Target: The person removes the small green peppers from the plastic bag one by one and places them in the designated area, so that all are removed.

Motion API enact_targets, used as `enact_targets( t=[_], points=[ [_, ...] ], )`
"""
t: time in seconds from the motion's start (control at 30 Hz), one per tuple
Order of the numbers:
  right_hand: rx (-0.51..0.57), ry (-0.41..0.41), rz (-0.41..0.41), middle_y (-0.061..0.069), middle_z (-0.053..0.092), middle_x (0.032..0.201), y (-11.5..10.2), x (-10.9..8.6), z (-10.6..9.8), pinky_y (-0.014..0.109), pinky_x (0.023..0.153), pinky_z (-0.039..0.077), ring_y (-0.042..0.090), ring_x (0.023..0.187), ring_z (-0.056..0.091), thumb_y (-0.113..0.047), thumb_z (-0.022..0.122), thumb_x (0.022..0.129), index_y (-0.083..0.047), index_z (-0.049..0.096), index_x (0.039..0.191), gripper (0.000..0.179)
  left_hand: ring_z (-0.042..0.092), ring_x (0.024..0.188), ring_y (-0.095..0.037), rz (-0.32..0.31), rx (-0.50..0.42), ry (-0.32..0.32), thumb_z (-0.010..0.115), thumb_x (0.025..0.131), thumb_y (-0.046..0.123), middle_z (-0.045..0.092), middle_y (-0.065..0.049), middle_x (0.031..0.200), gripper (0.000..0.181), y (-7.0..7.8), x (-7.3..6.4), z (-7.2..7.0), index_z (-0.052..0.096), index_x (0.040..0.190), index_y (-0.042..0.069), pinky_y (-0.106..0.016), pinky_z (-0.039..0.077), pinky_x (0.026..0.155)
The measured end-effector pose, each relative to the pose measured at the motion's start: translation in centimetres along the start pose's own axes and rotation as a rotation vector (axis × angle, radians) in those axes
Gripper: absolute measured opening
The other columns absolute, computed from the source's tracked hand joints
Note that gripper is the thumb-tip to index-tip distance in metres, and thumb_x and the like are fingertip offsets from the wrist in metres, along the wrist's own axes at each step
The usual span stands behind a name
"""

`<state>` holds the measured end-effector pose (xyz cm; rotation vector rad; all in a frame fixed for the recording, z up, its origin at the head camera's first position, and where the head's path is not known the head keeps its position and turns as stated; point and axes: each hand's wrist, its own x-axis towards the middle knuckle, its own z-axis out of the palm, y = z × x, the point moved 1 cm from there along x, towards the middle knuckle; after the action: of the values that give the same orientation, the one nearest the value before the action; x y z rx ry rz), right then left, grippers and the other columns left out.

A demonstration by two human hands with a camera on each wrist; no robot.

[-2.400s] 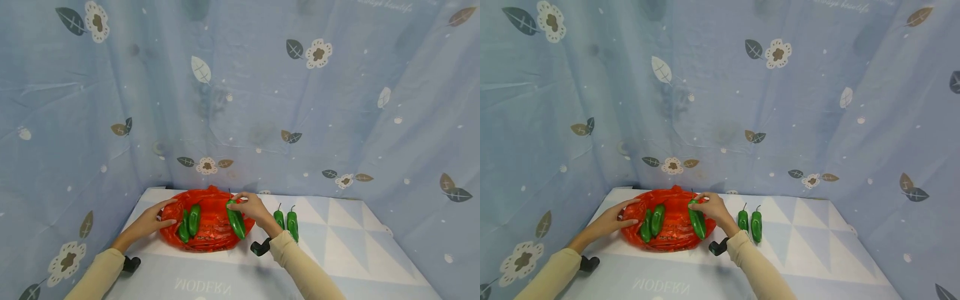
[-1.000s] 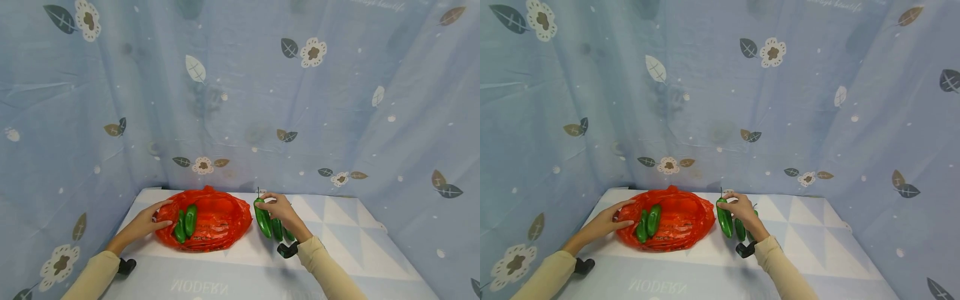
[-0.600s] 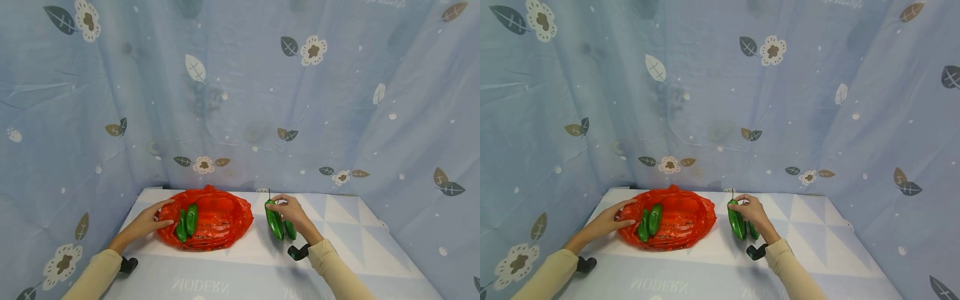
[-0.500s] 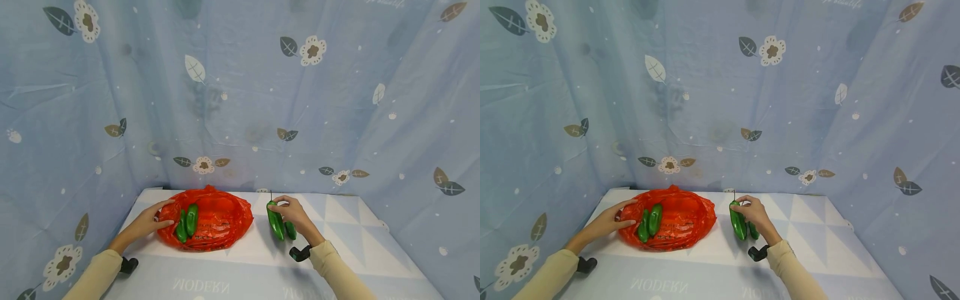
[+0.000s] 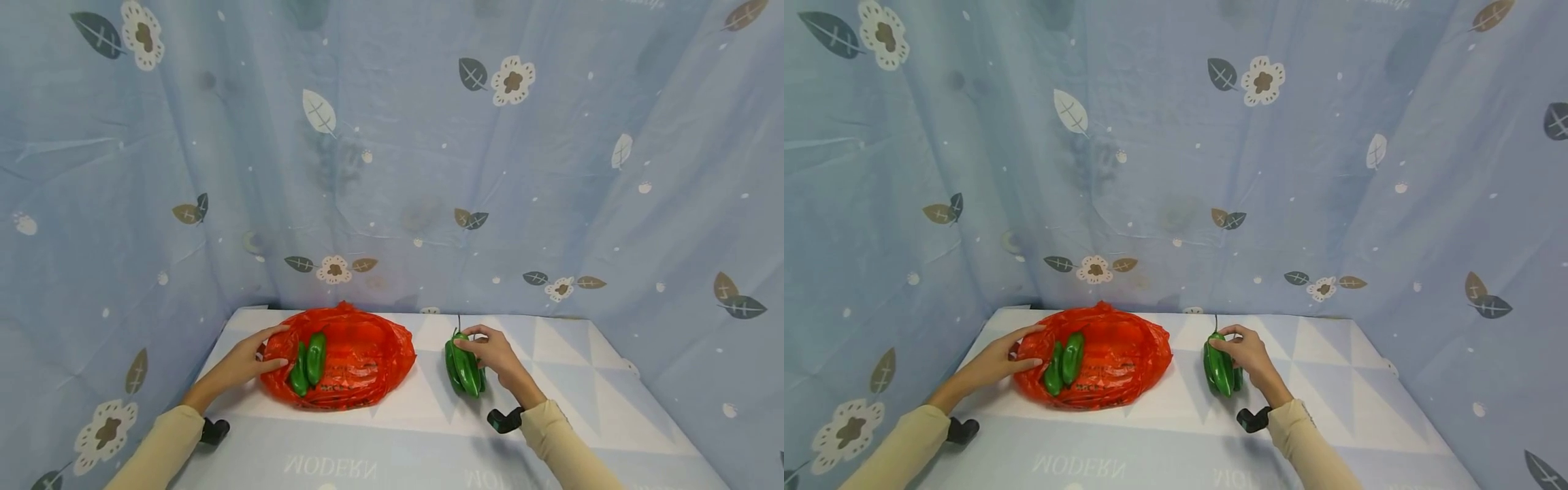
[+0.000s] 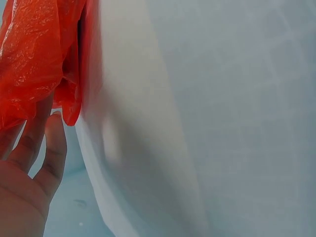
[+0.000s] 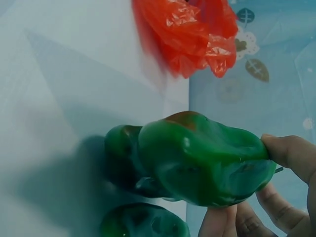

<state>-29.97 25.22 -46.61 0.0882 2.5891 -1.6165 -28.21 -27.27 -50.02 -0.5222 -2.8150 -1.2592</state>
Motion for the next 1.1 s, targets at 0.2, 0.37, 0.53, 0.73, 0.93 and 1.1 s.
enact_targets(
  t=[0.2,0.37,0.53,0.73,0.93,1.1],
  points=[
    [-0.01,0.031,0.026,0.011,0.071,0.11,0.5,0.3,-0.2,0.037,0.07,0.054,0.021,0.086,0.065,-0.036,0.08,0.091,-0.009,0.067,0.122,0.043,0.054,0.094,-0.023,-0.005,0.003,-0.001,0.079,0.093,0.031,0.058,-0.019,0.135,0.073,0.0,0.0,-0.1,0.046,0.153,0.006,-0.033,0.05,0.076],
    [-0.009,0.038,0.027,0.012,0.071,0.11,0.5,0.3,-0.7,0.037,0.069,0.054,0.021,0.087,0.066,-0.037,0.081,0.09,-0.009,0.067,0.124,0.046,0.055,0.095,-0.023,-0.01,0.007,0.001,0.078,0.093,0.032,0.058,-0.019,0.136,0.073,-0.1,0.1,-0.1,0.045,0.153,0.007,-0.034,0.051,0.076],
    [-0.006,0.038,0.023,0.011,0.072,0.107,0.7,0.1,-1.2,0.037,0.069,0.054,0.02,0.085,0.066,-0.036,0.08,0.09,-0.007,0.066,0.125,0.048,0.054,0.094,-0.023,-0.01,0.006,-0.001,0.078,0.093,0.032,0.058,-0.02,0.136,0.073,-0.2,0.0,-0.1,0.045,0.153,0.006,-0.033,0.051,0.077],
    [-0.007,0.05,0.025,0.011,0.072,0.106,1.4,0.0,-2.1,0.037,0.07,0.054,0.02,0.084,0.065,-0.038,0.08,0.091,-0.006,0.064,0.126,0.05,0.054,0.095,-0.023,-0.012,-0.008,-0.003,0.079,0.092,0.031,0.058,-0.019,0.135,0.073,-0.3,-0.1,0.0,0.045,0.153,0.007,-0.032,0.05,0.076],
    [0.007,0.078,0.042,0.012,0.071,0.106,2.2,0.3,-3.4,0.037,0.07,0.055,0.021,0.082,0.066,-0.037,0.078,0.092,-0.006,0.063,0.127,0.049,0.054,0.095,-0.022,0.0,-0.004,-0.002,0.079,0.093,0.032,0.058,-0.019,0.136,0.073,-0.5,0.0,0.0,0.045,0.153,0.007,-0.032,0.05,0.076],
    [-0.014,0.099,0.061,0.011,0.071,0.104,3.1,0.5,-4.3,0.036,0.07,0.055,0.02,0.082,0.066,-0.037,0.076,0.094,-0.005,0.062,0.129,0.049,0.054,0.094,-0.022,-0.002,-0.007,0.0,0.079,0.092,0.032,0.058,-0.019,0.135,0.073,-0.5,0.0,0.0,0.046,0.153,0.007,-0.031,0.051,0.075]
  ],
)
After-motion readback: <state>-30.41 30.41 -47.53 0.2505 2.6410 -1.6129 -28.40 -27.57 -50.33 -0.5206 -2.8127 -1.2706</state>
